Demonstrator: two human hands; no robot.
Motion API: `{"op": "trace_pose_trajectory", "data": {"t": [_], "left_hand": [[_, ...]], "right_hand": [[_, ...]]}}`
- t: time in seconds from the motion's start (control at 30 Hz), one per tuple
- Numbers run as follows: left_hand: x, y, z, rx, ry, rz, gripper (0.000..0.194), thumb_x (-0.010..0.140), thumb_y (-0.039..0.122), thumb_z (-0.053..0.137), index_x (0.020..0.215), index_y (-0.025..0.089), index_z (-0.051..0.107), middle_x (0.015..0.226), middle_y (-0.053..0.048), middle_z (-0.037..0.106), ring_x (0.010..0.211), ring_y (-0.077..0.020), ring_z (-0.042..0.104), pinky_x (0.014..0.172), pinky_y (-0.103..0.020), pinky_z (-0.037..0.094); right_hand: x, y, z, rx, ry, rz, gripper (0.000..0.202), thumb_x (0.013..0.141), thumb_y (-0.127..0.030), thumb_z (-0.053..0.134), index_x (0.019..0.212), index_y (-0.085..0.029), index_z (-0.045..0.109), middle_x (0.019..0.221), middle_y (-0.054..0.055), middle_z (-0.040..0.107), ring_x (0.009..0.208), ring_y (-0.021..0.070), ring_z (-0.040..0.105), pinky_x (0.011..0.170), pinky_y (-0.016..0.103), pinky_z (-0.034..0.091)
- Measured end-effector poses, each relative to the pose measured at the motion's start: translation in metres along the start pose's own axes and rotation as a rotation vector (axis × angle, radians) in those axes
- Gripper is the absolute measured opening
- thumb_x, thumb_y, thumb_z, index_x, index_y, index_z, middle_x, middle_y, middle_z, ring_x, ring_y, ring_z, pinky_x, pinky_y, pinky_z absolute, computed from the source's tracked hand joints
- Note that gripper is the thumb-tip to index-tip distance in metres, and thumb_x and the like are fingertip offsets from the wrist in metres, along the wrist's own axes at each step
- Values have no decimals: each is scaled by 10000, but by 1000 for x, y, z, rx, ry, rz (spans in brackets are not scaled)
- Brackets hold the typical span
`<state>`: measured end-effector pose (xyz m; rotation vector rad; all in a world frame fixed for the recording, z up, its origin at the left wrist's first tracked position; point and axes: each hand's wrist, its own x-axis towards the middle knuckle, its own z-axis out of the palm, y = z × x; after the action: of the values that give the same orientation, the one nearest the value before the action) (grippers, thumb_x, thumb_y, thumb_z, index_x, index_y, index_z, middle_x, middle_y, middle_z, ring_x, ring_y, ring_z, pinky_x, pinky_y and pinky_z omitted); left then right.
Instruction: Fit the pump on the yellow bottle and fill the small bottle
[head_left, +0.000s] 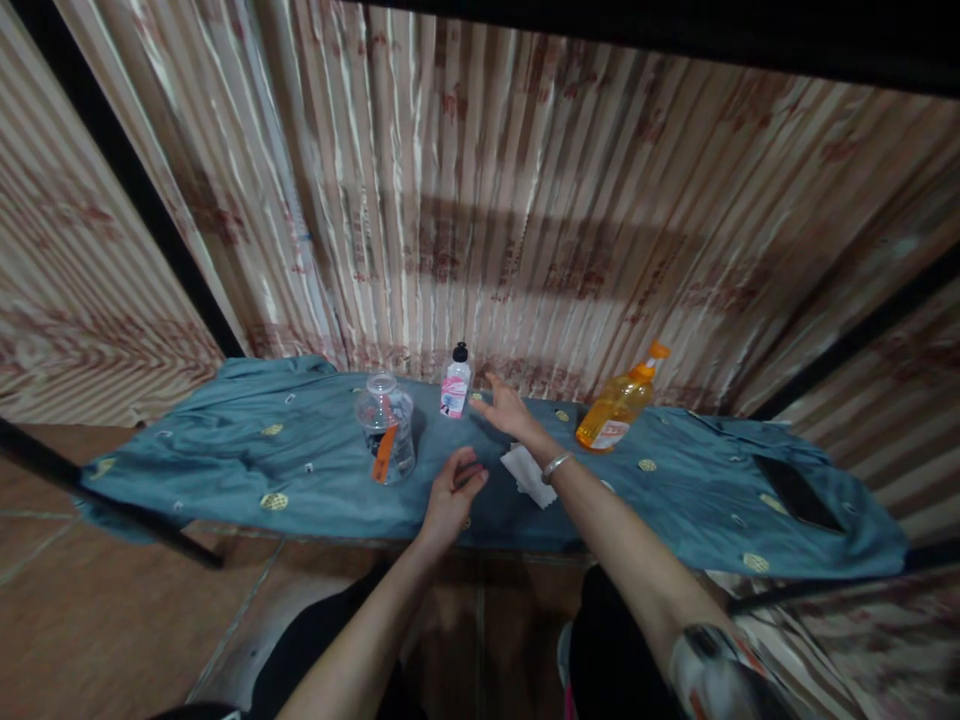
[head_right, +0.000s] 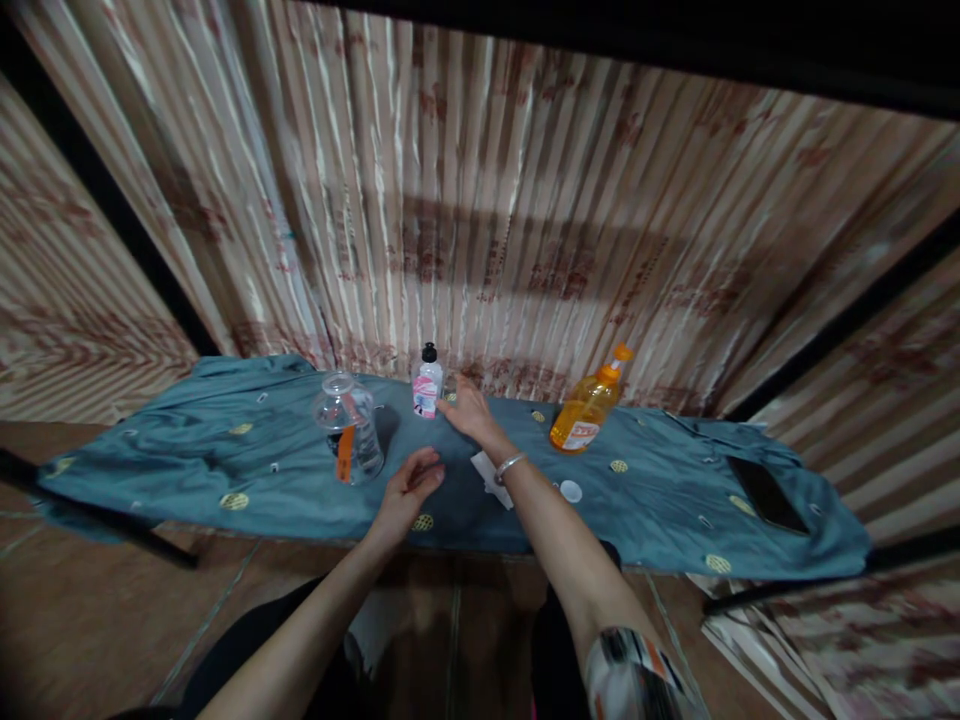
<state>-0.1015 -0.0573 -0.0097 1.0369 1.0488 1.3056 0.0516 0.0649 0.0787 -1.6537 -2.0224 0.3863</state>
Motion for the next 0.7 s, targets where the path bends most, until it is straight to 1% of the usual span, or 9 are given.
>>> {"op": "trace_pose_trajectory", "data": {"t": [0.07,0.13,0.2,0.27,0.33,0.4,0.5,0.57,0.7], "left_hand": [[3,3,-5,-31,13,-10,490,770,369,945,1200,224,760,1295,-139,796,1128,-307,814,1101,-531,611],[5,5,-8,-59,12,-16,495,764,363,946,1198,213,763,1295,-155,798,1107,-307,822,1103,-541,609],[4,8,-8,-83,1,-16,499,761,354,944,1205,210,767,1296,-158,804,1105,-307,824,1104,-543,608],[4,10,-8,-102,-10,-12,502,762,350,941,1214,216,768,1303,-153,808,1115,-304,825,1106,-538,606],[5,12,-7,-115,-14,-9,512,754,348,944,1217,219,766,1308,-148,810,1124,-304,824,1108,-534,606],[6,14,-7,-120,-10,-9,531,737,349,954,1215,217,763,1304,-147,810,1125,-305,824,1105,-532,607],[7,16,-13,-119,2,-4,556,713,365,967,1207,215,761,1283,-141,812,1115,-306,825,1095,-529,612],[5,16,-19,-114,17,2,563,712,393,966,1207,221,759,1280,-133,811,1117,-306,823,1087,-523,614],[-1,16,-33,-96,58,12,594,695,441,962,1205,227,746,1273,-126,802,1093,-300,822,1066,-509,620]], "right_hand": [[2,9,1,-136,-37,3,574,1030,-303,705,1575,-157,600,1480,188,753,1426,325,697,1211,451,534],[-10,27,2,-189,-65,54,498,998,-255,730,1487,-177,670,1426,182,785,1386,321,722,1183,418,541],[-31,49,3,-234,-83,132,421,981,-215,716,1400,-170,714,1357,200,810,1316,324,758,1132,405,561],[-53,69,3,-273,-93,224,346,958,-194,712,1296,-128,742,1279,247,819,1222,337,791,1062,400,582],[-73,83,3,-291,-98,292,258,940,-188,712,1180,-105,757,1176,262,827,1157,343,801,1010,394,585],[-87,90,2,-281,-96,309,146,931,-156,689,1054,-121,757,1099,235,830,1143,323,794,985,357,571],[-97,93,1,-234,-67,282,134,940,-110,619,997,-151,734,1049,176,826,1053,271,791,923,307,549],[-98,93,-1,-191,-45,250,140,974,-144,593,1008,-178,724,977,118,818,956,246,782,866,292,539],[-93,97,-4,-67,2,187,158,1015,-296,584,981,-219,717,823,18,756,831,215,738,760,267,533]]}}
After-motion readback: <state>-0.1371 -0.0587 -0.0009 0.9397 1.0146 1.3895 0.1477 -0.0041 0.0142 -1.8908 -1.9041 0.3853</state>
